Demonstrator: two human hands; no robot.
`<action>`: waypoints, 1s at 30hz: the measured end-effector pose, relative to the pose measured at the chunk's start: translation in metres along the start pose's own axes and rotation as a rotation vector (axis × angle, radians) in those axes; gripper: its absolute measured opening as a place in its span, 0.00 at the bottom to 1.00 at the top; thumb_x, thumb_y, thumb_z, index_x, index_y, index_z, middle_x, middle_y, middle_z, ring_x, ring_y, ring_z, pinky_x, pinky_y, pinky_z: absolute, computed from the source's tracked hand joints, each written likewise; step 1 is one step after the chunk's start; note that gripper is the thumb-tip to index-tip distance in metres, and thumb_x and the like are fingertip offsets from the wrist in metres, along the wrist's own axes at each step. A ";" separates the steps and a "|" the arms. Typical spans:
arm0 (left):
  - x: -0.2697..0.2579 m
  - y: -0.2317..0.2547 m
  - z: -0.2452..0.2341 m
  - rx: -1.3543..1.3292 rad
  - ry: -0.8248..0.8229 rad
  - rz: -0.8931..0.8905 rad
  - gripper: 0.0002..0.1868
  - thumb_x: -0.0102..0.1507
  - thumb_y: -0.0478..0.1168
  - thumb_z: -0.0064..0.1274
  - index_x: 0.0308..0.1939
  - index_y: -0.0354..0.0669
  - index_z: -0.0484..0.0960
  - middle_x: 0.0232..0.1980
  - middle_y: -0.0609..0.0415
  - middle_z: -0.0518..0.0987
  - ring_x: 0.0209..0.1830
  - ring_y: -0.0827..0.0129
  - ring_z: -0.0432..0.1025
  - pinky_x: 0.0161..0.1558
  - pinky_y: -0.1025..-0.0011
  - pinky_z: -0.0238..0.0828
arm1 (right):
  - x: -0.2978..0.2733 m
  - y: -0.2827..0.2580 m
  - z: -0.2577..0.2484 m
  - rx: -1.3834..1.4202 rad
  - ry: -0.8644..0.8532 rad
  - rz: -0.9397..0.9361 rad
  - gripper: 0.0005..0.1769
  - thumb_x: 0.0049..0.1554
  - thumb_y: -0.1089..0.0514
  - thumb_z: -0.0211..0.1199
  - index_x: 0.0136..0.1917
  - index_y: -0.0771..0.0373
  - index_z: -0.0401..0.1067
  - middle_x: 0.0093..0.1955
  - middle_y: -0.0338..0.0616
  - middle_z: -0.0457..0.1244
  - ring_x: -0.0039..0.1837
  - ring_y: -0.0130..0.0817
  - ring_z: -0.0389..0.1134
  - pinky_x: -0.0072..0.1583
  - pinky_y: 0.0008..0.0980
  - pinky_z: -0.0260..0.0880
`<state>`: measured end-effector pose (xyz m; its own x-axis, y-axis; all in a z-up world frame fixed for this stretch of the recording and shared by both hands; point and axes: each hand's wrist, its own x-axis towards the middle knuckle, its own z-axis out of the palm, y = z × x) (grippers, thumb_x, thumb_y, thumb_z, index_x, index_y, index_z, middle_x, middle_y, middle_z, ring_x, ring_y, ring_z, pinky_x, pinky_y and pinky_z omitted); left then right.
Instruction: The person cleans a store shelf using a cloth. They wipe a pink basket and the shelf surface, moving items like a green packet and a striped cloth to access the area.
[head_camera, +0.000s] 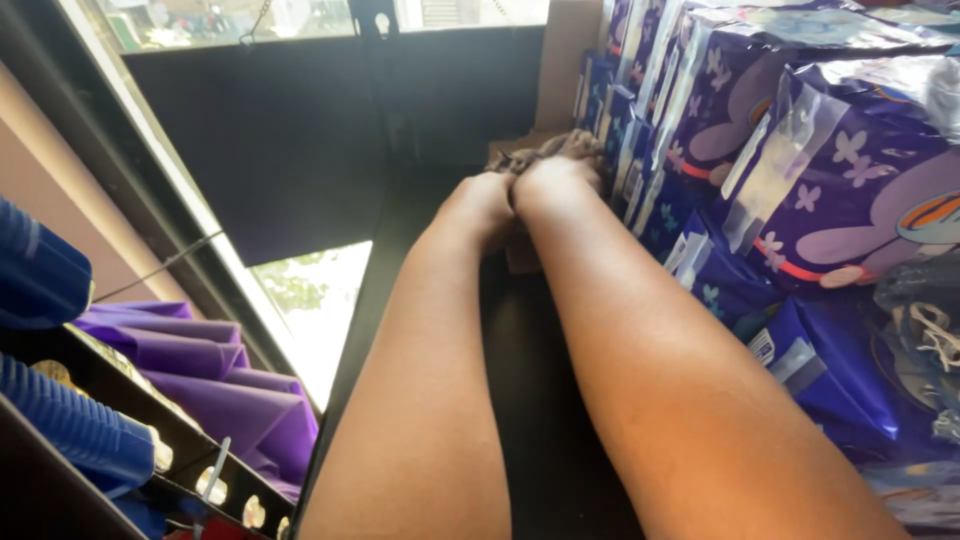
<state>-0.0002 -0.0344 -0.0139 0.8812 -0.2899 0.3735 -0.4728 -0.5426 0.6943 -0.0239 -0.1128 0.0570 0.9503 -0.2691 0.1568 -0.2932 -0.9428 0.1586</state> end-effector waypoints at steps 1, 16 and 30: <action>0.005 -0.007 0.007 -0.026 -0.080 0.004 0.23 0.54 0.41 0.62 0.55 0.50 0.85 0.55 0.48 0.85 0.53 0.63 0.79 0.54 0.66 0.72 | 0.001 0.002 0.004 0.017 -0.010 -0.003 0.38 0.60 0.44 0.58 0.77 0.62 0.53 0.77 0.62 0.39 0.76 0.68 0.40 0.68 0.70 0.47; -0.013 0.024 -0.020 0.411 -0.268 -0.230 0.41 0.63 0.37 0.47 0.80 0.62 0.51 0.83 0.60 0.49 0.84 0.51 0.35 0.77 0.40 0.31 | 0.092 0.008 0.062 0.407 -0.088 0.092 0.60 0.58 0.22 0.48 0.84 0.62 0.32 0.86 0.57 0.22 0.85 0.65 0.21 0.80 0.57 0.23; -0.017 0.005 -0.038 0.497 -0.098 -0.362 0.33 0.66 0.36 0.41 0.77 0.49 0.59 0.82 0.54 0.53 0.83 0.45 0.43 0.75 0.40 0.41 | 0.135 -0.024 0.085 0.336 0.163 -0.032 0.33 0.62 0.48 0.51 0.76 0.64 0.57 0.84 0.60 0.37 0.82 0.65 0.37 0.77 0.57 0.38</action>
<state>-0.0173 -0.0023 0.0063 0.9926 -0.0772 0.0934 -0.1077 -0.9153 0.3882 0.1199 -0.1433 -0.0082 0.9212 -0.2293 0.3142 -0.1870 -0.9694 -0.1590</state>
